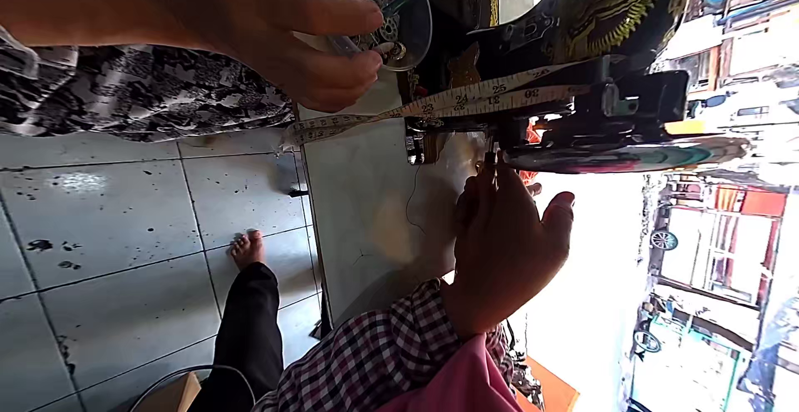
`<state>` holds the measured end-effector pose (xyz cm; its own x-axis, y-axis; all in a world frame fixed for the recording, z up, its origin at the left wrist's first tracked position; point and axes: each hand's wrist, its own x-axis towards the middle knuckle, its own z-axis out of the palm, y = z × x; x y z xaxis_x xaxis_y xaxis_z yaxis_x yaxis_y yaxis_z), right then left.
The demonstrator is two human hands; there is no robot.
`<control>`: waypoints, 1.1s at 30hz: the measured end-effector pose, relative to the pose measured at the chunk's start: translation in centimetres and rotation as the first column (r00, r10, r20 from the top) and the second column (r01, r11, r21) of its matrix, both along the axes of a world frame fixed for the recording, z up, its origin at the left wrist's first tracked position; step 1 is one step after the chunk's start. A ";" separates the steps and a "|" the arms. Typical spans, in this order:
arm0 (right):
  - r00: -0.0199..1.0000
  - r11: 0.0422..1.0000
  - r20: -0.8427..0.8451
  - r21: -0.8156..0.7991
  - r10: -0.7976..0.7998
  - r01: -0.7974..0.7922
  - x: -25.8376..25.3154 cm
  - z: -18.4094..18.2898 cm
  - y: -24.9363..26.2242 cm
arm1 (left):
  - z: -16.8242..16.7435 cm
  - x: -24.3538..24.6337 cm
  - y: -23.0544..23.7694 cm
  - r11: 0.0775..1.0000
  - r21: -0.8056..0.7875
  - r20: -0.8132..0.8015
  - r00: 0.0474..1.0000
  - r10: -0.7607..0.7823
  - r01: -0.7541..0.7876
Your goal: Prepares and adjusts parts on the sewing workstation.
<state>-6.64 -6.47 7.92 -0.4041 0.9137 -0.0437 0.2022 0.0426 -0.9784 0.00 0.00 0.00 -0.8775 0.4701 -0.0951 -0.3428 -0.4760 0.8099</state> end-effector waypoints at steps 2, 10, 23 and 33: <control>0.998 0.999 -0.038 0.013 0.040 -0.039 0.4 -0.3 0.3 | 0.6 -0.4 -0.3 1.000 -0.030 0.014 1.000 -0.004 0.004; 0.999 0.997 -0.030 0.072 0.022 -0.020 0.2 -0.5 0.1 | 7.6 -4.9 -3.9 0.981 -0.131 0.221 0.969 -0.110 0.142; 0.999 0.998 -0.013 0.050 0.030 -0.030 0.1 0.1 -0.5 | 9.5 -6.1 -4.7 0.968 -0.143 0.337 0.930 -0.147 0.205; 0.936 0.953 -0.181 0.050 0.302 -0.298 8.3 -7.5 8.2 | 9.0 -5.8 -5.0 0.945 -0.294 0.174 0.980 -0.092 0.141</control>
<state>1.66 1.77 0.45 -0.6588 0.7486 0.0753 -0.0065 0.0945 -0.9955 -5.82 -5.01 9.04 -0.7810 0.4950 -0.3807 -0.5148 -0.1652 0.8412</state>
